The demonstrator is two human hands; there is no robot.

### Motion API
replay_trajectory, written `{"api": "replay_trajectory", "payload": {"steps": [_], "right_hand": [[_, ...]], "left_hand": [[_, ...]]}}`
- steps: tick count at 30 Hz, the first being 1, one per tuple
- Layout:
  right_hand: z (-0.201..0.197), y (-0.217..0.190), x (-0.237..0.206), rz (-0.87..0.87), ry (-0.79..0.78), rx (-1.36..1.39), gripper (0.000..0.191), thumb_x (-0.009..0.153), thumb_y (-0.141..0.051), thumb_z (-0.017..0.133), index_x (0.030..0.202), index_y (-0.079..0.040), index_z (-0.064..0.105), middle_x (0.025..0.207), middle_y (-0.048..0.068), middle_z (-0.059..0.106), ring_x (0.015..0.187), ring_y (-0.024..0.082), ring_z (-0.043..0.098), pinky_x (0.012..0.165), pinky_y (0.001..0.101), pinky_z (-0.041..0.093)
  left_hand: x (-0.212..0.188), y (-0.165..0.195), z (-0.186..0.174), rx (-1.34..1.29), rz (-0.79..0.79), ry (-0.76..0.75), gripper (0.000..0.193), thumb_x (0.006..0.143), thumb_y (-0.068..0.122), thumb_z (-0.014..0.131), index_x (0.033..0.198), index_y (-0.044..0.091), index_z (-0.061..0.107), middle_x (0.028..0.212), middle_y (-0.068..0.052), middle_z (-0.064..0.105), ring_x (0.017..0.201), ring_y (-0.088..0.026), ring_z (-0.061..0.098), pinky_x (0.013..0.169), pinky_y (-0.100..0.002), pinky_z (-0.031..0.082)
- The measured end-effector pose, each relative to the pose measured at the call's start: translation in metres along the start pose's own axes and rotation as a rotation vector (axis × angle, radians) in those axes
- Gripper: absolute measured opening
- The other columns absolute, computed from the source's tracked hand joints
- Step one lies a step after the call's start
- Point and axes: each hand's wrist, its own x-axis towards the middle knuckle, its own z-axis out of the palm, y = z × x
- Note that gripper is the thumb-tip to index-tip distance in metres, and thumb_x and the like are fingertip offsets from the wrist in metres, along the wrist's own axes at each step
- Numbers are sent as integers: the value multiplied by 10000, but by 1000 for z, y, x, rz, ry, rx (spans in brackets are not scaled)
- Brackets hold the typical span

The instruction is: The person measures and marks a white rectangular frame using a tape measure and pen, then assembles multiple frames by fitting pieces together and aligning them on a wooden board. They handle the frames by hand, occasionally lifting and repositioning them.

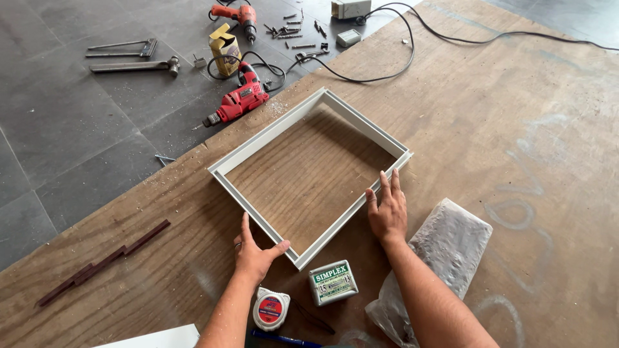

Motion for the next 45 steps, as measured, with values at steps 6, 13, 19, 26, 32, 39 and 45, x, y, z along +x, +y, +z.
{"api": "replay_trajectory", "payload": {"steps": [6,13,19,26,32,39,45], "right_hand": [[2,2,1,-11,-10,-42,634,1017,-521,485,1561,-204,409,1713,65,198,1476,373,362,1202,464,302],[-1,-2,2,32,-39,-53,642,1009,-541,463,1568,-232,394,1715,43,186,1476,377,355,1192,461,316],[-2,-3,1,29,-33,-14,653,1001,-543,466,1572,-235,383,1715,49,194,1464,393,371,1179,471,338],[-1,-3,1,14,-19,-31,664,1007,-544,477,1582,-226,373,1708,73,203,1462,420,356,1178,486,330],[-1,-3,2,19,-25,-34,653,1007,-539,479,1570,-221,388,1712,73,202,1463,411,365,1177,481,342],[-2,-4,2,13,-30,-57,642,1013,-547,465,1565,-225,399,1713,66,185,1480,400,341,1195,480,308],[-2,-4,3,0,-32,-48,626,1010,-550,459,1553,-240,427,1717,64,180,1488,377,339,1213,476,283]], "left_hand": [[1,0,1,21,-12,4,1406,580,396,969,1622,335,27,1548,-249,301,1427,-404,394,1155,-497,400],[-1,7,-2,18,-58,-29,1406,594,409,960,1622,362,1,1571,-239,279,1446,-399,374,1163,-509,394],[-2,8,-4,-61,-72,-27,1390,599,435,952,1622,363,14,1597,-238,243,1468,-402,339,1169,-515,375],[-1,7,-3,-56,-58,-15,1381,600,454,941,1626,344,24,1584,-239,268,1462,-399,356,1173,-505,376],[0,6,-3,-44,-66,-21,1378,605,467,938,1628,335,25,1593,-244,253,1468,-400,349,1176,-500,375],[2,6,-3,-43,-103,-36,1368,617,491,921,1629,312,18,1616,-234,208,1487,-396,314,1175,-499,376],[10,-4,4,-76,-92,-20,1341,631,522,901,1636,213,68,1620,-241,205,1500,-392,287,1187,-490,355]]}}
